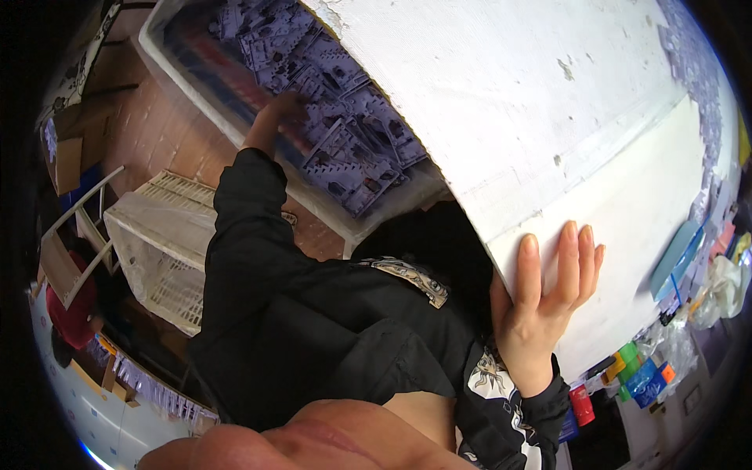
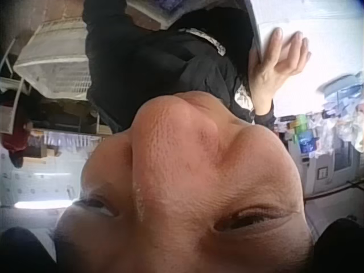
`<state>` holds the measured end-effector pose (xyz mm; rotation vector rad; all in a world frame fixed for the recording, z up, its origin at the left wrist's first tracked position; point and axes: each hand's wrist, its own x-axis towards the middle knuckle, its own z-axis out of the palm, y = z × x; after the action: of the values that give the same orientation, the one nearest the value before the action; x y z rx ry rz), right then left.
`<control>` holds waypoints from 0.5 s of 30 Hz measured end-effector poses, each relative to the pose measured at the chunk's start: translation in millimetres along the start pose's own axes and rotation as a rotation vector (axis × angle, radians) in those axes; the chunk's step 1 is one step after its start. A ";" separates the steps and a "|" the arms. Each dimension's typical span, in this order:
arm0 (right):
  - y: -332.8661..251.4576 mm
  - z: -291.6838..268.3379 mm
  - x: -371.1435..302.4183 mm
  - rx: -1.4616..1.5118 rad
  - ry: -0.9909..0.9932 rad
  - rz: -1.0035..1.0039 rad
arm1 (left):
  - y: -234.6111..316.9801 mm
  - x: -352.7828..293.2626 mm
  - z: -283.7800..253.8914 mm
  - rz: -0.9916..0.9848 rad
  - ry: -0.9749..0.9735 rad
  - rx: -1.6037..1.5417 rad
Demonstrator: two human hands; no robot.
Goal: The person assembles small plastic housing components by hand, taking plastic shells from a component bin and fitting them together.
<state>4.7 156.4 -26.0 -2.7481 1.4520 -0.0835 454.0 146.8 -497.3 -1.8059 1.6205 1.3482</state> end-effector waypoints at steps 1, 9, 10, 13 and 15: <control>0.4 -0.8 -1.8 -0.013 0.006 0.008 | 1.9 8.1 3.3 -0.015 -0.070 -0.161; -0.1 10.1 1.1 0.021 0.049 -0.023 | -1.5 -22.6 -74.5 0.158 0.046 0.250; -2.2 7.7 3.1 0.037 0.039 -0.030 | -19.0 -31.2 -95.6 0.211 0.111 0.334; -0.4 1.3 4.3 0.063 0.088 -0.029 | -46.6 -59.3 -168.8 0.277 0.015 0.485; 9.0 -1.9 4.2 0.015 0.048 0.012 | 33.6 -69.7 -212.0 0.055 -0.033 0.624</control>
<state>-0.5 147.8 -24.5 -2.7441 1.4725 -0.1601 516.8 11.0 -328.3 -1.3608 1.8173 0.7546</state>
